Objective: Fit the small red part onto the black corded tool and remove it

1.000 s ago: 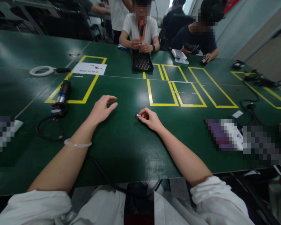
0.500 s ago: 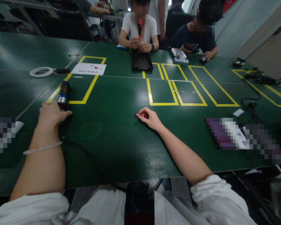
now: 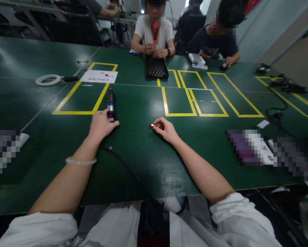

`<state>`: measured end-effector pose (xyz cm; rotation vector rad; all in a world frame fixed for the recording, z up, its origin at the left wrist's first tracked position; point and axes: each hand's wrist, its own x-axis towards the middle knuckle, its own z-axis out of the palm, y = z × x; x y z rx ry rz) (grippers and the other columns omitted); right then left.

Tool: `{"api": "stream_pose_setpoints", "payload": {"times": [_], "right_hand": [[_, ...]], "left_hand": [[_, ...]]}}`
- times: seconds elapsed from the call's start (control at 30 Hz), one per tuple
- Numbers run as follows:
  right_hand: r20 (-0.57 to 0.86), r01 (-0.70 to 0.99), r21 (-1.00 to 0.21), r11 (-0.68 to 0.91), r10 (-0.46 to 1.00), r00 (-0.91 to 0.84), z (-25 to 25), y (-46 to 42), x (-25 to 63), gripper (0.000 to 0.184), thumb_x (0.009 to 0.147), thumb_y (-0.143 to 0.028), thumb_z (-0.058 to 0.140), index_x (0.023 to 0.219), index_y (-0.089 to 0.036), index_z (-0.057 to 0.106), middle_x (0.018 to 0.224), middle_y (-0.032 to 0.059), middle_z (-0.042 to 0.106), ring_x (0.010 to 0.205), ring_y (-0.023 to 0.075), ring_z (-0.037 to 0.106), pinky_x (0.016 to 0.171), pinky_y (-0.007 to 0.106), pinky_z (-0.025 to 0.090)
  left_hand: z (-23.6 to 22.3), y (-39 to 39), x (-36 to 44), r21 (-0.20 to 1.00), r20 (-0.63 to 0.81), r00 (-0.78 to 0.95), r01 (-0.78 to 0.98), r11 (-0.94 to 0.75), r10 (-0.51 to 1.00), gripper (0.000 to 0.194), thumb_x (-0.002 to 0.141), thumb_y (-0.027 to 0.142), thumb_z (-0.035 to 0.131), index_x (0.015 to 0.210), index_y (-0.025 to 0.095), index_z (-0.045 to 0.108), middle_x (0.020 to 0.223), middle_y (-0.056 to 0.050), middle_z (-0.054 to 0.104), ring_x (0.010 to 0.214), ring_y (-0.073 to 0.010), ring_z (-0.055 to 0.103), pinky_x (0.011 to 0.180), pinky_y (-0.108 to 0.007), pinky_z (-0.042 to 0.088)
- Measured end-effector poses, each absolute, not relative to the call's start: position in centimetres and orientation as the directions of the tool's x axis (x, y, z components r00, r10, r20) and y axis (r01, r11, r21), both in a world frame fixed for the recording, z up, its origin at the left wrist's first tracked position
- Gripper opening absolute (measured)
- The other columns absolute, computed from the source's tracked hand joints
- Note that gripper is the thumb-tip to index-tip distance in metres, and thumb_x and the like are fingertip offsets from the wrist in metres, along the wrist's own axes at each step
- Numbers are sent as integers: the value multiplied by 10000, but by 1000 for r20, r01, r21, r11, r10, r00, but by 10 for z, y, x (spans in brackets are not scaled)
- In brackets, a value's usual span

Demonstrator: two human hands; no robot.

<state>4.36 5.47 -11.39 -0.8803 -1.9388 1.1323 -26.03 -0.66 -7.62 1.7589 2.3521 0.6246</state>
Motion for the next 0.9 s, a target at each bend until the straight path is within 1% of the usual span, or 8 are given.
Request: {"api": "stream_pose_setpoints", "payload": {"times": [0.13, 0.23, 0.37, 0.5, 0.7, 0.9], "right_hand": [[256, 197, -901, 387, 840, -478, -114, 55, 44, 195, 798, -306, 630, 939, -183, 579, 773, -7, 597, 647, 123, 524, 631, 265, 411], [278, 220, -890, 400, 857, -434, -115, 56, 43, 163, 795, -295, 608, 913, -193, 560, 738, -20, 579, 638, 122, 519, 626, 260, 410], [306, 241, -876, 418, 867, -393, -118, 57, 43, 142, 767, -242, 585, 894, -201, 535, 732, -32, 561, 628, 117, 508, 628, 254, 411], [323, 237, -869, 435, 860, -395, -120, 58, 43, 143, 753, -220, 582, 885, -201, 531, 734, -34, 552, 623, 115, 500, 633, 256, 418], [338, 241, -846, 475, 828, -447, -120, 58, 42, 129, 768, -221, 611, 886, -190, 569, 759, -18, 568, 670, 130, 523, 664, 267, 434], [372, 234, -827, 512, 809, -455, -120, 59, 42, 126, 792, -246, 654, 900, -183, 658, 901, 29, 617, 708, 133, 570, 686, 279, 464]], "left_hand": [[-79, -3, -203, 359, 150, -237, 918, 171, 960, 662, 731, 485, 660, 1280, 132, 549, 1203, -192, 518, 1166, -370, 505, 983, -496, 462], [-79, -5, -165, 319, 156, -172, 941, 116, 973, 651, 776, 479, 626, 1334, 168, 502, 1239, -165, 500, 1136, -337, 514, 934, -462, 499], [-79, -9, -130, 291, 160, -116, 954, 65, 980, 670, 806, 456, 606, 1393, 180, 439, 1262, -150, 489, 1134, -308, 509, 892, -409, 521], [-80, -12, -117, 303, 176, -72, 953, 15, 982, 689, 815, 435, 598, 1424, 173, 411, 1268, -155, 486, 1137, -309, 506, 886, -405, 524], [-81, -12, -117, 308, 183, -61, 951, 2, 981, 698, 817, 438, 596, 1432, 167, 408, 1261, -159, 482, 1130, -309, 510, 880, -401, 522], [-81, -13, -117, 303, 172, -65, 953, 10, 983, 695, 819, 444, 597, 1435, 183, 407, 1264, -156, 475, 1138, -309, 507, 882, -398, 515]]}}
